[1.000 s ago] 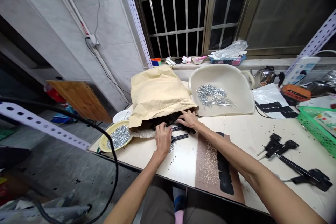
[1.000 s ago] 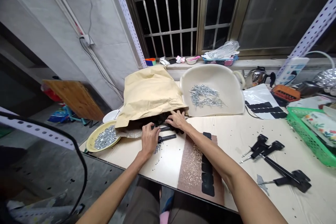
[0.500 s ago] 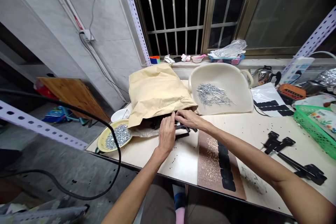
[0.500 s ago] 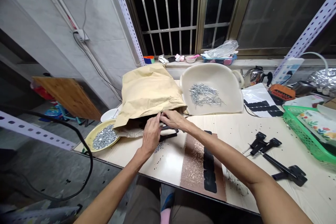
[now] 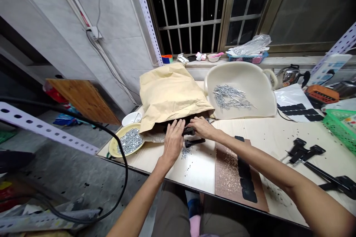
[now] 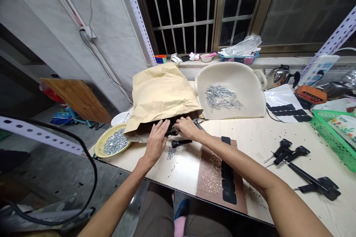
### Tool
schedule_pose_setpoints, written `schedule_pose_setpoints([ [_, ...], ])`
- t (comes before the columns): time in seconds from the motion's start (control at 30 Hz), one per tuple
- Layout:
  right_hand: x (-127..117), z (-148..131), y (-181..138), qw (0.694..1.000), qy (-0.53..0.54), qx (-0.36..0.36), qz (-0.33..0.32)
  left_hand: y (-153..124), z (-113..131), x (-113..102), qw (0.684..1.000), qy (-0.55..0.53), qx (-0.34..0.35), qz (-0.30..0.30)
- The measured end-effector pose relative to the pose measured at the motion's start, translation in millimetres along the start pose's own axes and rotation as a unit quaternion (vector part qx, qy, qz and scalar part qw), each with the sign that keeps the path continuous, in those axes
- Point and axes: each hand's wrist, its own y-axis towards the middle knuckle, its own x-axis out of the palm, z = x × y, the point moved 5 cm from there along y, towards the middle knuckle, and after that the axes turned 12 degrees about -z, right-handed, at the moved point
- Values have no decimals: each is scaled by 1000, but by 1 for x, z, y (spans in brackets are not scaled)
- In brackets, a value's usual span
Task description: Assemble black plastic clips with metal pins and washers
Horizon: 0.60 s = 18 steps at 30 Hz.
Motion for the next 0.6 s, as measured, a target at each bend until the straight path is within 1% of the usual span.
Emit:
schedule_pose_setpoints([
  [0.07,-12,-5,-1,993,108,-43,4,7,2,3,999,12,26,-25],
  [0.1,-16,-4,-2,984,173,-45,15,10,2,4,999,5,27,-35],
  [0.17,-18,5,-6,962,268,-2,48,14,-2,4,998,-37,6,-41],
  [0.2,-15,9,-10,958,278,26,60,14,-7,4,996,-74,-23,-35],
  [0.23,-11,13,-14,964,255,47,64,13,-14,3,991,-120,-62,-24],
  [0.27,-4,15,-19,975,206,58,57,11,-21,3,979,-176,-106,-11],
  [0.3,4,16,-23,988,136,60,38,8,-28,3,958,-241,-153,1],
  [0.33,12,16,-27,996,62,57,16,5,-35,5,929,-314,-197,12],
  [0.37,21,16,-31,999,-1,52,-4,0,-40,9,891,-388,-233,17],
  [0.43,35,16,-38,996,-68,50,-27,-8,-42,17,809,-517,-277,18],
  [0.47,38,17,-41,995,-78,53,-25,-12,-40,21,773,-564,-290,17],
  [0.5,39,17,-45,995,-76,60,-12,-15,-37,25,745,-597,-296,15],
  [0.6,31,16,-56,992,-5,107,65,-24,-20,37,689,-662,-296,25],
])
